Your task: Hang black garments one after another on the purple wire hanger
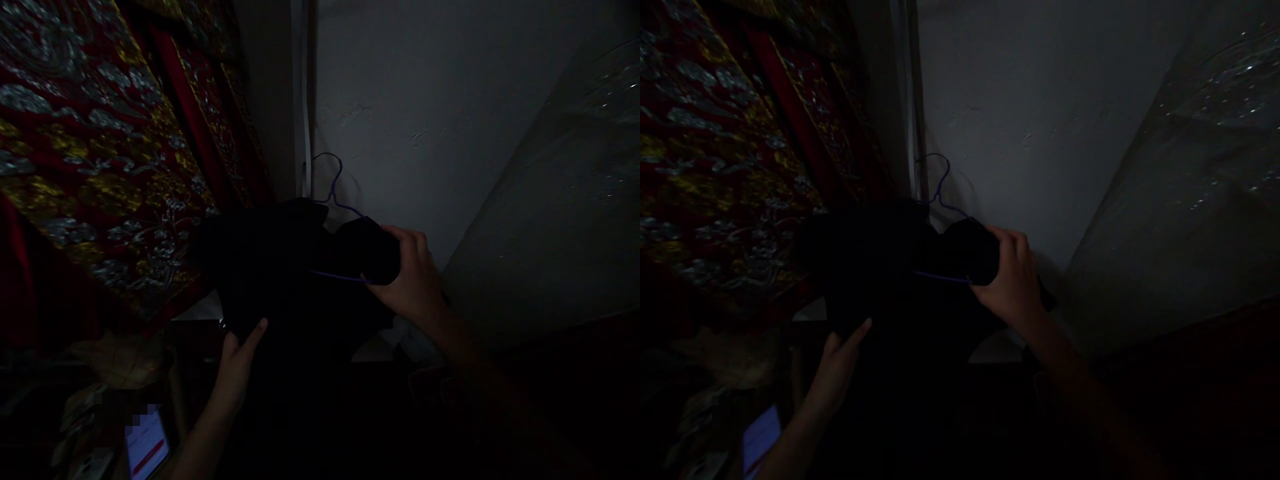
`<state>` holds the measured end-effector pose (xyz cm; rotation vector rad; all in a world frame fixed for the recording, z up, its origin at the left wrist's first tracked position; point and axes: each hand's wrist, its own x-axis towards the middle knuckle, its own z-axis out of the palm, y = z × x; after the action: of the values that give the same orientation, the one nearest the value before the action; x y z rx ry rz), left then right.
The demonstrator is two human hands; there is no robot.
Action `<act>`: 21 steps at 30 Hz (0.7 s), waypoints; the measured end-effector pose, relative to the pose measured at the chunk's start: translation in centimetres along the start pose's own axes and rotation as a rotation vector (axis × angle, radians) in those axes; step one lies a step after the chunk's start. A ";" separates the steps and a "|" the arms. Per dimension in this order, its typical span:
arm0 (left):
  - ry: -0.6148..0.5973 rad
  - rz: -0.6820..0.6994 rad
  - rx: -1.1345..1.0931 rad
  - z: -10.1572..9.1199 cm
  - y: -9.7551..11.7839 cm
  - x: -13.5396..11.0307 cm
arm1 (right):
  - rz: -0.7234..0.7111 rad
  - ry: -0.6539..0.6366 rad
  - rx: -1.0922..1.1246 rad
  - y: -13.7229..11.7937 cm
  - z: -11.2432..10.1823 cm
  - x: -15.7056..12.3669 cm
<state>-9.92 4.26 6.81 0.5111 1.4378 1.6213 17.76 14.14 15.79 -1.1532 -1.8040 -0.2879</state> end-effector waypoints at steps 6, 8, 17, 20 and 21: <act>0.139 -0.061 -0.165 1.4 -0.9 -2.2 | -0.001 0.039 -0.005 -0.6 -0.5 0.8; 0.100 0.028 -0.133 1.3 -1.4 -2.4 | -0.066 -0.013 0.003 -0.9 -0.9 1.4; 0.293 -0.070 -0.049 -0.6 -5.3 -2.3 | 0.010 -0.073 0.498 -4.0 -0.8 -4.2; 0.371 -0.151 -0.112 -0.7 -5.7 -2.5 | 0.291 -0.137 1.040 -5.6 0.2 -7.7; 0.375 -0.169 -0.124 -0.6 -5.8 -2.6 | 0.387 -0.181 1.202 -6.2 0.6 -9.0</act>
<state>-7.09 1.40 1.87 0.0103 1.5879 1.7151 13.46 5.95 9.94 -0.5949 -1.4190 1.0283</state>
